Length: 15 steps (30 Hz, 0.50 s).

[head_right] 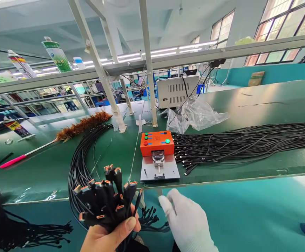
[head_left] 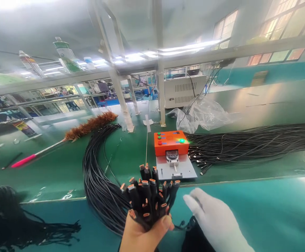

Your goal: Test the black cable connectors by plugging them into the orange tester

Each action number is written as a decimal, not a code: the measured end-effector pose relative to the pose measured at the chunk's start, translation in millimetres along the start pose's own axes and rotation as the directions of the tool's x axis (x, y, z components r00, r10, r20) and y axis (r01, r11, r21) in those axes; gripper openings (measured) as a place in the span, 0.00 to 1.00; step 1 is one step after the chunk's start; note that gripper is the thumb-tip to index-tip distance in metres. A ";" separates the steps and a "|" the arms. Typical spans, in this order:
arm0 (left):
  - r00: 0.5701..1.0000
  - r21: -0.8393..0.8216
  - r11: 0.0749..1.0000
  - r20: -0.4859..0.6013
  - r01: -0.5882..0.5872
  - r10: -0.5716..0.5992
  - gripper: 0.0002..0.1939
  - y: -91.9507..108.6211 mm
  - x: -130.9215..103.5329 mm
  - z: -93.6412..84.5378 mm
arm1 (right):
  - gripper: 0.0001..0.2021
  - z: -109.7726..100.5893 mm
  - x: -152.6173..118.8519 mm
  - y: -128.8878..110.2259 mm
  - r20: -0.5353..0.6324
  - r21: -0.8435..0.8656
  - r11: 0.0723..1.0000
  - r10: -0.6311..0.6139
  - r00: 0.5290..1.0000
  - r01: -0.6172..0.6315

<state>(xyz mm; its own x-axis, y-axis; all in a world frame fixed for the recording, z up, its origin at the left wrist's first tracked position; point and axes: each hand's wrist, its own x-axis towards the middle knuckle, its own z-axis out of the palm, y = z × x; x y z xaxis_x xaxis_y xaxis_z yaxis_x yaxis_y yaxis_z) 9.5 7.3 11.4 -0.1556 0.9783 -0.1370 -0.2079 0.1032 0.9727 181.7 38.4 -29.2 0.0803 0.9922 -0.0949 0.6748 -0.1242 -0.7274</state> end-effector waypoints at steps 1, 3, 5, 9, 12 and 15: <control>1.000 -0.011 1.000 0.019 -0.002 0.002 0.15 -1.4 0.5 2.8 | 0.13 -6.9 -5.0 -12.0 -0.030 0.154 0.980 -0.125 0.992 0.128; 0.999 -0.039 0.999 0.047 -0.009 0.011 0.16 -5.4 1.9 7.8 | 0.14 -15.9 -13.0 -33.9 -0.010 0.433 0.837 -0.367 0.930 0.335; 1.000 -0.065 0.998 0.013 -0.023 0.024 0.16 -10.0 3.4 10.9 | 0.11 -13.6 -15.2 -46.3 -0.010 0.648 0.710 -0.355 0.935 0.277; 0.983 -0.025 0.987 -0.097 -0.161 0.158 0.13 -16.1 6.4 11.3 | 0.12 15.7 -2.0 -37.6 0.134 0.919 0.377 -0.016 0.991 -0.118; 0.979 -0.064 0.978 -0.053 -0.198 0.195 0.12 -15.1 8.0 9.1 | 0.09 32.9 9.9 -21.7 0.226 0.936 0.261 0.070 0.972 -0.237; 0.993 -0.045 0.992 -0.006 -0.118 0.118 0.12 -8.3 8.1 5.7 | 0.09 35.7 15.8 -13.6 0.187 0.891 0.409 0.057 0.981 -0.194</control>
<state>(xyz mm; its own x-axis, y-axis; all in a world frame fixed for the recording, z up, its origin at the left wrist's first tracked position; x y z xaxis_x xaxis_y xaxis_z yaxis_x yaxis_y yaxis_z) 15.6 15.4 3.3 -0.1849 0.9825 -0.0226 -0.2317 -0.0212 0.9726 147.6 55.5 -45.1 -0.0200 0.9648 -0.2621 -0.3932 -0.2487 -0.8852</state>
